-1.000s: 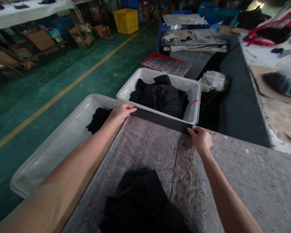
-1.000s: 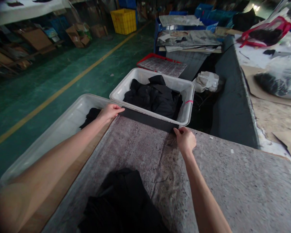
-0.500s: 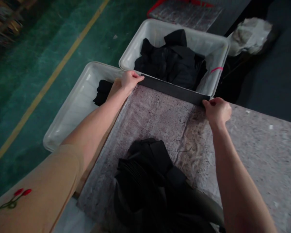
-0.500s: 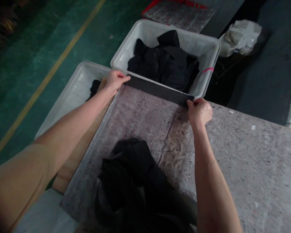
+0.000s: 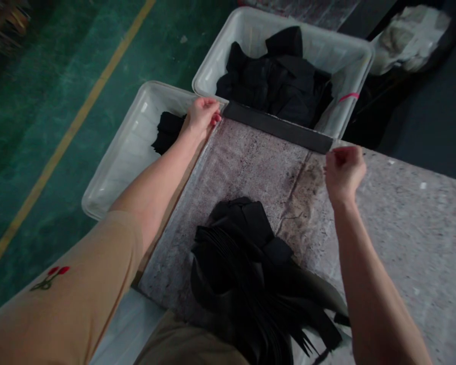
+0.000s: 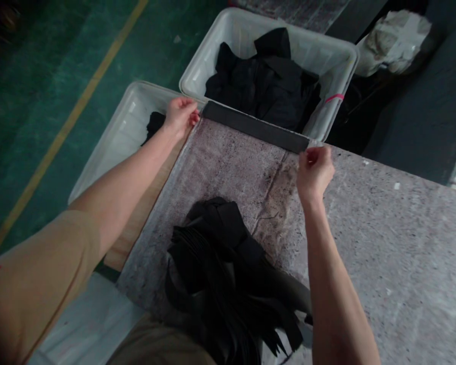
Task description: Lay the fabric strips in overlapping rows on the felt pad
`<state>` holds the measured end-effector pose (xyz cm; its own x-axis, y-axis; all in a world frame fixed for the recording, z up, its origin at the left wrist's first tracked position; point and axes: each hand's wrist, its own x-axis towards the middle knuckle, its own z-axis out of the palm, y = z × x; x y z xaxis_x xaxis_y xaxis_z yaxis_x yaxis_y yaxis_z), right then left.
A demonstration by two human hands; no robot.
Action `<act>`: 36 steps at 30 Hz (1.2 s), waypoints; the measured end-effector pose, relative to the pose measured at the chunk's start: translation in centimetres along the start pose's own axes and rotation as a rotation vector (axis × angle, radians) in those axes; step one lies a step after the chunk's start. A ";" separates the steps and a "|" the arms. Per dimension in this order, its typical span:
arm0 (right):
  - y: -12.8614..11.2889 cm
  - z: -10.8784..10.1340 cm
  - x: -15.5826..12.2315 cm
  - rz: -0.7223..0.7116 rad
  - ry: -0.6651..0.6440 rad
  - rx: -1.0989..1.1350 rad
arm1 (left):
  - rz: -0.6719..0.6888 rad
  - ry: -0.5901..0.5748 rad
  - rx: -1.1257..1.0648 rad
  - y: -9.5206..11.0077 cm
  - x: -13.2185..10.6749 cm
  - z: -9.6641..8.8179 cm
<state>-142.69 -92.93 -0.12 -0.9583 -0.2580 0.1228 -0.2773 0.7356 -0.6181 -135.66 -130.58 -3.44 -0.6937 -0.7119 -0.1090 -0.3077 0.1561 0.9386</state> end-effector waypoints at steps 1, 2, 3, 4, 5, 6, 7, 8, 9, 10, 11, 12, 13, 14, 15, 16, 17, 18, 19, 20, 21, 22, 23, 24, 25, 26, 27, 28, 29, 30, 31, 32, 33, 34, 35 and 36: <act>-1.0 -0.4 -1.8 -0.007 -0.060 0.065 | 0.013 0.040 -0.021 0.3 -0.9 -0.6; -2.2 -0.7 -4.0 -0.054 -0.229 0.148 | 0.039 0.073 -0.036 0.7 -2.0 -1.2; -3.6 -0.8 -6.3 -0.124 -0.452 0.230 | 0.067 0.087 -0.044 1.0 -3.3 -1.8; -5.0 -0.9 -8.6 -0.207 -0.687 0.282 | 0.087 0.074 -0.043 1.3 -4.9 -2.3; -6.4 -0.8 -10.8 -0.289 -0.845 0.282 | 0.096 0.021 -0.035 1.7 -6.6 -2.8; -7.5 -0.6 -12.7 -0.341 -0.894 0.227 | 0.090 -0.082 -0.026 1.9 -8.5 -3.2; -8.4 -0.4 -14.3 -0.384 -0.920 0.148 | 0.071 -0.201 -0.020 2.2 -10.4 -3.6; -9.0 -0.3 -15.5 -0.415 -0.931 0.090 | 0.044 -0.319 -0.014 2.4 -12.4 -4.0; -9.3 -0.1 -16.2 -0.416 -0.927 0.072 | 0.018 -0.426 0.006 2.5 -14.2 -4.3; -9.4 -0.1 -16.4 -0.382 -0.927 0.108 | 0.001 -0.508 0.035 2.7 -16.0 -4.6; -9.3 -0.1 -16.3 -0.304 -0.930 0.197 | 0.001 -0.564 0.064 2.9 -17.6 -4.9; -9.2 -0.3 -15.8 -0.183 -0.928 0.321 | 0.021 -0.589 0.095 3.1 -18.9 -5.2; -9.0 -0.5 -15.1 -0.036 -0.919 0.460 | 0.053 -0.597 0.124 3.3 -20.1 -5.4; -8.8 -0.7 -14.3 0.121 -0.904 0.596 | 0.086 -0.597 0.148 3.5 -21.0 -5.6; -8.7 -1.0 -13.5 0.272 -0.890 0.716 | 0.119 -0.595 0.168 3.8 -21.7 -5.7; -8.7 -1.2 -12.8 0.402 -0.879 0.820 | 0.152 -0.596 0.182 4.0 -22.3 -5.8; -8.7 -1.4 -12.2 0.506 -0.873 0.906 | 0.184 -0.607 0.187 4.3 -22.7 -5.7; -8.9 -1.4 -11.7 0.589 -0.869 0.976 | 0.208 -0.625 0.181 4.6 -23.0 -5.6; -9.0 -1.4 -11.4 0.653 -0.860 1.030 | 0.216 -0.651 0.164 4.9 -23.4 -5.5; -9.2 -1.2 -11.3 0.701 -0.841 1.066 | 0.205 -0.684 0.138 5.2 -23.7 -5.2; -9.4 -1.0 -11.3 0.736 -0.812 1.090 | 0.180 -0.713 0.107 5.5 -24.1 -4.9; -9.5 -0.8 -11.4 0.760 -0.776 1.107 | 0.149 -0.737 0.086 5.6 -24.5 -4.4; -9.7 -0.5 -11.6 0.774 -0.744 1.123 | 0.126 -0.746 0.085 5.7 -25.0 -3.9; -9.9 -0.3 -11.7 0.773 -0.716 1.142 | 0.119 -0.735 0.105 5.8 -25.5 -3.3; -10.1 -0.2 -11.9 0.756 -0.698 1.159 | 0.128 -0.701 0.141 5.7 -25.9 -2.7; -10.3 -0.1 -12.0 0.717 -0.699 1.169 | 0.142 -0.645 0.181 5.6 -26.3 -2.0; -10.5 -0.2 -12.1 0.652 -0.719 1.165 | 0.149 -0.586 0.213 5.4 -26.5 -1.4; -10.7 -0.3 -12.1 0.556 -0.745 1.136 | 0.141 -0.531 0.222 5.2 -26.5 -0.9; -10.7 -0.6 -11.9 0.437 -0.754 1.068 | 0.114 -0.495 0.206 5.0 -26.4 -0.5; -10.7 -0.8 -11.7 0.307 -0.721 0.958 | 0.071 -0.488 0.176 5.0 -26.2 -0.2; -10.6 -1.1 -11.3 0.179 -0.637 0.817 | 0.022 -0.510 0.143 5.1 -25.8 0.0; -10.4 -1.5 -10.8 0.060 -0.516 0.658 | -0.020 -0.551 0.113 5.2 -25.3 0.0; -10.1 -1.7 -10.3 -0.045 -0.385 0.499 | -0.049 -0.600 0.087 5.6 -24.8 -0.1; -9.8 -1.9 -9.7 -0.140 -0.280 0.357 | -0.060 -0.651 0.071 6.0 -24.2 -0.2; -9.3 -2.1 -9.0 -0.230 -0.230 0.247 | -0.047 -0.706 0.068 6.4 -23.7 -0.4; -8.8 -2.2 -8.3 -0.323 -0.247 0.179 | -0.016 -0.757 0.074 6.9 -23.2 -0.6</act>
<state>-132.43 -95.91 5.99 -0.7732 -0.6147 0.1561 -0.5227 0.4784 -0.7056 -121.34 -113.38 5.75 -0.9380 -0.0545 -0.3422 -0.3457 0.2142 0.9136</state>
